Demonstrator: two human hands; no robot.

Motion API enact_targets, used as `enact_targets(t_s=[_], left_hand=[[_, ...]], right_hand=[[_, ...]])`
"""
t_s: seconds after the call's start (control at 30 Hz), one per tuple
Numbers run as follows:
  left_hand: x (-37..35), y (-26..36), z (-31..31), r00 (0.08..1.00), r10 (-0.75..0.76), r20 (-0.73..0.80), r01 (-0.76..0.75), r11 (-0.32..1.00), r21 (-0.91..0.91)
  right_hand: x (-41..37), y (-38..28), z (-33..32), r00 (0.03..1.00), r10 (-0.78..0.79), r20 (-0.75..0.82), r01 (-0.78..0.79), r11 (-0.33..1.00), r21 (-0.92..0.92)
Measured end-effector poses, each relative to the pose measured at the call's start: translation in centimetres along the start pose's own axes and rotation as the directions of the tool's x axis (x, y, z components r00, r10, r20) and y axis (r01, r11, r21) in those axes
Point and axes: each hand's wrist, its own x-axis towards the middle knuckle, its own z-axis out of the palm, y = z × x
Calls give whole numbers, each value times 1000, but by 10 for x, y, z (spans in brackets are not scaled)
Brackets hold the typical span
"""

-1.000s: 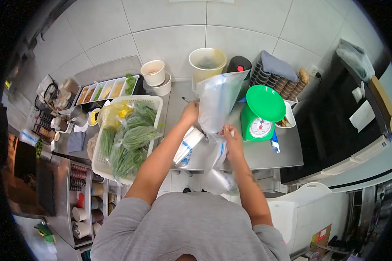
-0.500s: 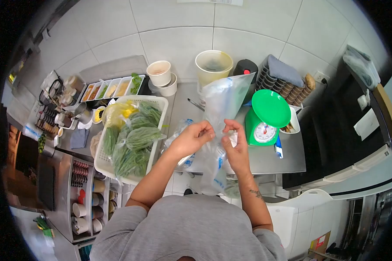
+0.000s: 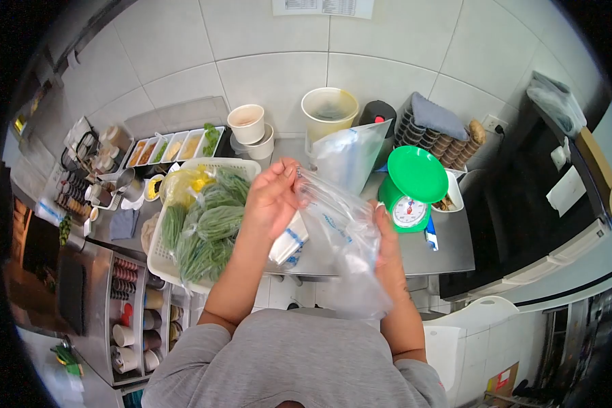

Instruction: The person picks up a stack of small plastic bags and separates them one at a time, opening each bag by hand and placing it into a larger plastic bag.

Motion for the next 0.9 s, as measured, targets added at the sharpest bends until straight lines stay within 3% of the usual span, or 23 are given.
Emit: enact_targets(t_s=[0.07, 0.1, 0.17, 0.23, 0.27, 0.37, 0.43, 0.47, 0.5, 0.53, 0.6, 0.63, 0.73, 0.83, 0.9], left_hand=[[2, 16, 16, 1000, 1, -10, 1, 981, 193], [6, 20, 23, 999, 40, -3, -36, 936, 350], [18, 22, 37, 994, 104, 24, -96, 769, 632], [43, 28, 48, 987, 123, -104, -5, 670, 743], [58, 31, 49, 976, 141, -164, 44, 613, 789], [103, -3, -11, 909, -177, -378, 411, 533, 740], [103, -49, -59, 887, -69, -457, 444, 403, 801], [95, -60, -73, 889, -27, -457, 439, 331, 835], [86, -72, -86, 890, 13, -455, 437, 256, 862], [81, -91, -109, 877, -19, -481, 457, 347, 819], [69, -118, -140, 846, -96, -525, 493, 516, 700], [69, -120, -143, 847, -68, -527, 496, 457, 738], [63, -122, -140, 873, 440, -208, 223, 19, 975], [33, -84, -104, 821, 513, -250, 218, 124, 968], [4, -49, -64, 941, 142, -307, 265, 254, 930]], right_hand=[[9, -19, -9, 996, -84, -31, 79, 988, -136], [24, -26, -20, 950, -207, 236, 229, 971, -70], [36, -53, 21, 929, -179, 325, 168, 984, 60], [56, -68, 42, 909, -283, 307, 395, 820, -414], [66, -61, 34, 891, -342, 299, 449, 766, -460], [121, -6, -31, 804, -510, 304, 580, 566, -586], [116, 0, -7, 926, -375, -42, 287, 771, -569], [97, 2, 23, 932, -73, -356, -66, 929, -364], [108, 22, -13, 946, -80, -313, -58, 911, -409], [117, 46, -52, 958, -83, -274, -52, 891, -452], [105, 60, -64, 962, -114, -250, -17, 884, -468], [104, 64, -65, 964, -133, -230, 8, 880, -474], [85, 66, -65, 970, -170, -176, 39, 818, -574], [48, 55, -62, 988, -156, -10, 139, 909, -393], [29, 42, -46, 975, -158, 155, 207, 901, -381]])
